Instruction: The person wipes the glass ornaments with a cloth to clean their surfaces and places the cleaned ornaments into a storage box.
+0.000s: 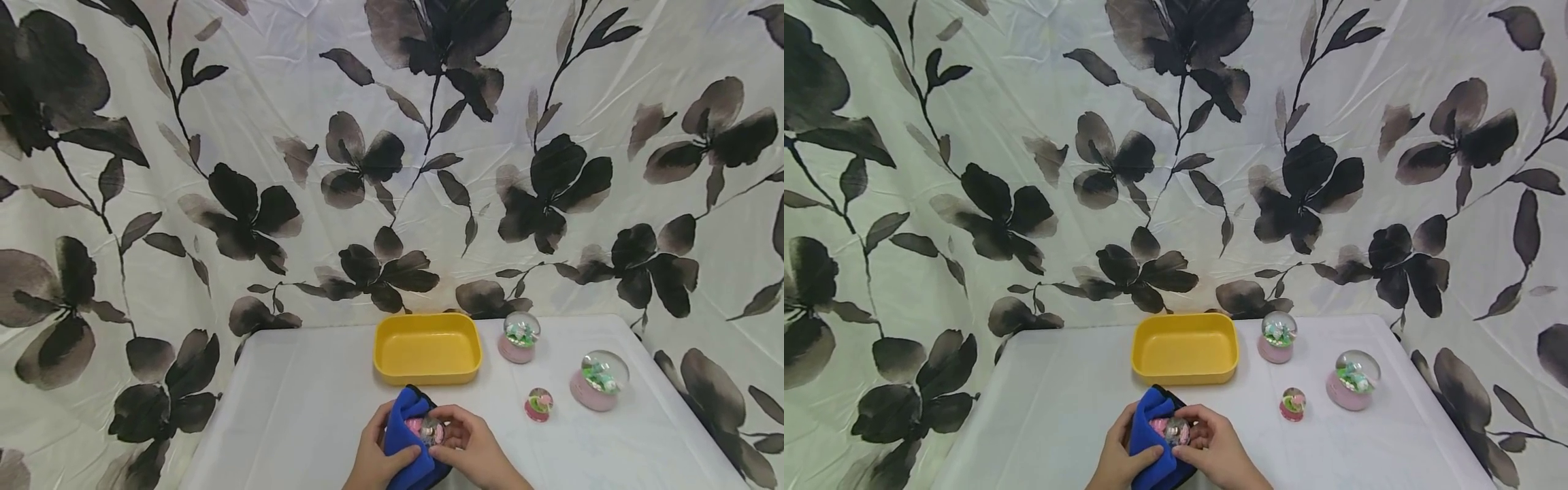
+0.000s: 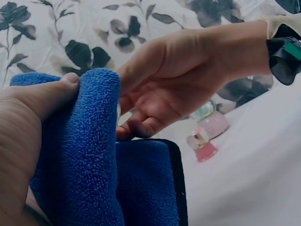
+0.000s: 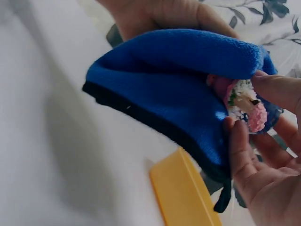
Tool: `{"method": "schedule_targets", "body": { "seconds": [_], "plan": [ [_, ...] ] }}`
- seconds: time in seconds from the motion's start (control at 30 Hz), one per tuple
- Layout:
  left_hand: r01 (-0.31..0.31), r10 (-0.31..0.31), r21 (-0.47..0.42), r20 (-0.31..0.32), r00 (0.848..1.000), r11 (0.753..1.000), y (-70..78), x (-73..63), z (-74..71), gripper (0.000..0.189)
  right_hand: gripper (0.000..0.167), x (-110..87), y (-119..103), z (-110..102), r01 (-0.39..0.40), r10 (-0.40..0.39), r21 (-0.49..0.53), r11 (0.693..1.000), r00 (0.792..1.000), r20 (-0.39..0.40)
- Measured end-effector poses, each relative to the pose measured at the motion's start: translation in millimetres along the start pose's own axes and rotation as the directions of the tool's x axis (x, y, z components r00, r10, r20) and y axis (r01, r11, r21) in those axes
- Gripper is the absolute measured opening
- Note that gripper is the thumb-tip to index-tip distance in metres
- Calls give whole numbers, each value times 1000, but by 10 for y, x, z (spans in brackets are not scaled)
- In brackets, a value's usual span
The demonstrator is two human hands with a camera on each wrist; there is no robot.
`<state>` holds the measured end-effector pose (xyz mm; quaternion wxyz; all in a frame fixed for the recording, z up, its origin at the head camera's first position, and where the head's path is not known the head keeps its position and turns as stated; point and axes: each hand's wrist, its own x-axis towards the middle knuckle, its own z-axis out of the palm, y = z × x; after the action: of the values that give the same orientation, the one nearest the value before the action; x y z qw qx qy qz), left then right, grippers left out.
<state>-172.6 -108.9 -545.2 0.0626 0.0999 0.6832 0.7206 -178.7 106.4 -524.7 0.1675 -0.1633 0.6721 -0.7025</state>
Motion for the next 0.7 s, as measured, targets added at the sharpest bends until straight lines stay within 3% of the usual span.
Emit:
{"method": "schedule_targets", "body": {
  "seconds": [0.13, 0.27, 0.33, 0.57, 0.7],
  "plan": [
    [16, -15, 16, -21, 1000, 1000, -6, 0, 17, 62, 50, -32, 51, 12, 99, -100, -52, 994, 995, -9],
    [20, -20, 26, 24, 1000, 999, 25, 10, 21, 64, 50, -41, 81, 12, 233, -242, -167, 958, 970, -35],
    [4, -6, 21, 54, 999, 1000, 38, 13, 18, 62, 50, -42, 80, 3, 263, -274, -194, 945, 961, -35],
    [-24, 22, 14, 108, 994, 1000, 21, 2, -3, 49, 48, -63, 77, -43, 204, -203, -184, 962, 979, 23],
    [-29, 28, -1, 112, 993, 1000, -14, -28, 11, 46, 46, -76, 114, -44, 141, -141, -164, 976, 990, 10]
  ]
}}
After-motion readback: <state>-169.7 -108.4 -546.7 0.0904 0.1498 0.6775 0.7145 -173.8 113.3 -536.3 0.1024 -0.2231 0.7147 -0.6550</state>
